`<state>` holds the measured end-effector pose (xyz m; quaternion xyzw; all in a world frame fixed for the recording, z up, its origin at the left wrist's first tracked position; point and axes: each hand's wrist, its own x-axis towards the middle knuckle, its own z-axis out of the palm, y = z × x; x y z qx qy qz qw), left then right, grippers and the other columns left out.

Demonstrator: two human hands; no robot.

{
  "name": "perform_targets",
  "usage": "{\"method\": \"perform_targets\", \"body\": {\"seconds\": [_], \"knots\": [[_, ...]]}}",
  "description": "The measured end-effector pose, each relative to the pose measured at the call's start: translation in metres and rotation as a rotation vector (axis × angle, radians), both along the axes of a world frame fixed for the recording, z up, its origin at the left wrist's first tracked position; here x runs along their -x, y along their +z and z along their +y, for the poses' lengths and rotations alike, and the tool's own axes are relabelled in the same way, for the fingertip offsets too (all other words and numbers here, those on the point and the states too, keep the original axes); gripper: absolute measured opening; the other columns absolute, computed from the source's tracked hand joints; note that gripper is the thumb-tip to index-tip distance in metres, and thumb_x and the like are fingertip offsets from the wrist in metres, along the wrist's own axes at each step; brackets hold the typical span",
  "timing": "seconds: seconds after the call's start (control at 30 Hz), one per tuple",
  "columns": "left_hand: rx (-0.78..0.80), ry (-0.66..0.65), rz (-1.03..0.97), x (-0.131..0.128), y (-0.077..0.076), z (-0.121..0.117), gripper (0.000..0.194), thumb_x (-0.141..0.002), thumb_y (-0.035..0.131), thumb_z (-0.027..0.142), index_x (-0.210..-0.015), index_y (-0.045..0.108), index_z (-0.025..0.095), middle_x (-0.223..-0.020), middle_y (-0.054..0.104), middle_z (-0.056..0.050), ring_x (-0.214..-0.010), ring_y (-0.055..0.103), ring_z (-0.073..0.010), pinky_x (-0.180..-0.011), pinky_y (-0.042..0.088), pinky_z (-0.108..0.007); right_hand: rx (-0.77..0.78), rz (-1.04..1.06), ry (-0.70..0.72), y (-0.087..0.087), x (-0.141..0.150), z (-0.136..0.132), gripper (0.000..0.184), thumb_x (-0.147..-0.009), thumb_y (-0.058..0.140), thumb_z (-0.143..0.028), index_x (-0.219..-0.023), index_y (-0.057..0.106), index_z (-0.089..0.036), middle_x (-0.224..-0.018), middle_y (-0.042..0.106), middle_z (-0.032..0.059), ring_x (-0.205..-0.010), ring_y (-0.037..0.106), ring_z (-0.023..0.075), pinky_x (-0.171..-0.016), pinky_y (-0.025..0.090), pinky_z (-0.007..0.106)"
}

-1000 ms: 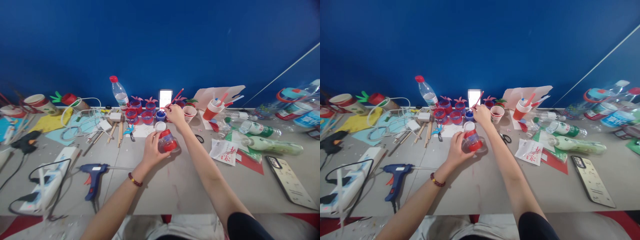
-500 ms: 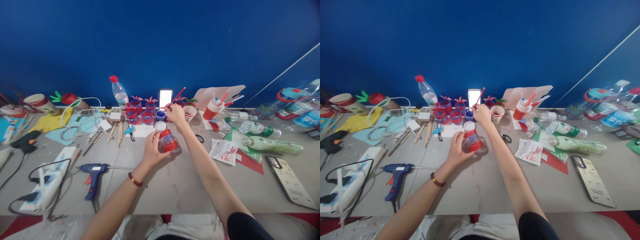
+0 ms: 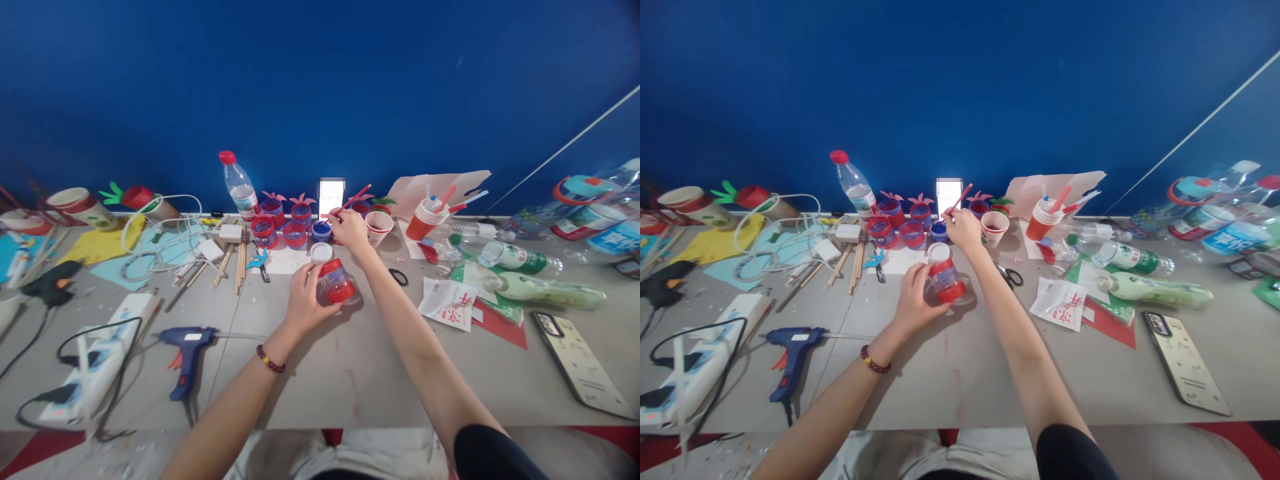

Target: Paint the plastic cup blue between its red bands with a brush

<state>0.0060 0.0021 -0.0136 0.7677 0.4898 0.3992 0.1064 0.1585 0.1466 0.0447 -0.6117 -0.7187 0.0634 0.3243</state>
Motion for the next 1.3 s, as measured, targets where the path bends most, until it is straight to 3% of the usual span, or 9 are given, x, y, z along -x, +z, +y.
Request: {"method": "perform_targets", "body": {"seconds": [0.23, 0.37, 0.53, 0.7, 0.87, 1.07, 1.3], "knots": [[-0.006, -0.005, 0.009, 0.001, -0.002, 0.000, 0.085, -0.064, 0.080, 0.041, -0.137, 0.040, 0.021, -0.128, 0.047, -0.014, -0.123, 0.049, -0.0337, -0.104, 0.043, -0.050, 0.017, -0.033, -0.027, 0.007, 0.000, -0.004, 0.028, -0.094, 0.050, -0.035, -0.097, 0.074, -0.020, -0.095, 0.074, 0.0101, -0.090, 0.068, 0.0250, -0.077, 0.049, 0.032], [-0.010, -0.003, 0.009, 0.001, -0.002, 0.000, 0.085, -0.064, 0.080, 0.041, -0.137, 0.040, 0.021, -0.129, 0.047, -0.014, -0.124, 0.049, -0.0342, -0.105, 0.044, -0.051, -0.012, 0.074, -0.031, 0.019, -0.002, -0.008, 0.025, -0.093, 0.050, -0.032, -0.088, 0.070, -0.018, -0.084, 0.074, 0.0088, -0.086, 0.069, 0.0253, -0.078, 0.050, 0.034], [-0.007, -0.003, 0.000, 0.002, -0.002, -0.001, 0.083, -0.064, 0.080, 0.038, -0.135, 0.042, 0.021, -0.130, 0.047, -0.013, -0.124, 0.050, -0.0329, -0.105, 0.044, -0.049, -0.075, 0.462, -0.036, 0.031, -0.009, -0.013, 0.017, -0.090, 0.055, -0.031, -0.079, 0.061, -0.019, -0.075, 0.073, 0.0045, -0.074, 0.070, 0.0193, -0.075, 0.054, 0.032], [0.024, 0.009, -0.005, 0.003, -0.003, 0.000, 0.086, -0.061, 0.082, 0.040, -0.135, 0.042, 0.021, -0.130, 0.047, -0.014, -0.124, 0.049, -0.0340, -0.105, 0.043, -0.051, 0.023, 0.882, 0.035, 0.040, -0.020, -0.026, 0.016, -0.088, 0.059, -0.033, -0.078, 0.056, -0.020, -0.063, 0.069, 0.0009, -0.057, 0.067, 0.0146, -0.054, 0.050, 0.025], [0.010, 0.025, -0.013, 0.004, -0.002, 0.001, 0.088, -0.060, 0.083, 0.041, -0.135, 0.042, 0.021, -0.129, 0.048, -0.013, -0.123, 0.050, -0.0338, -0.105, 0.043, -0.052, -0.003, 1.079, 0.079, 0.044, -0.032, -0.057, 0.021, -0.085, 0.063, -0.039, -0.078, 0.053, -0.022, -0.058, 0.065, -0.0028, -0.051, 0.062, 0.0125, -0.048, 0.046, 0.024], [-0.037, 0.011, -0.049, 0.004, -0.001, 0.001, 0.088, -0.061, 0.083, 0.041, -0.135, 0.041, 0.020, -0.128, 0.048, -0.013, -0.122, 0.051, -0.0327, -0.104, 0.044, -0.050, 0.002, 1.232, 0.089, 0.032, -0.047, -0.109, 0.026, -0.078, 0.070, -0.046, -0.077, 0.058, -0.023, -0.058, 0.066, -0.0030, -0.048, 0.060, 0.0120, -0.046, 0.047, 0.024], [-0.005, 0.030, -0.036, 0.002, -0.001, 0.001, 0.086, -0.064, 0.082, 0.039, -0.136, 0.040, 0.021, -0.129, 0.048, -0.013, -0.123, 0.049, -0.0326, -0.104, 0.043, -0.049, 0.032, 1.301, 0.012, -0.014, -0.059, -0.152, 0.030, -0.073, 0.076, -0.048, -0.073, 0.059, -0.023, -0.054, 0.067, -0.0025, -0.046, 0.063, 0.0149, -0.046, 0.049, 0.027]]}}
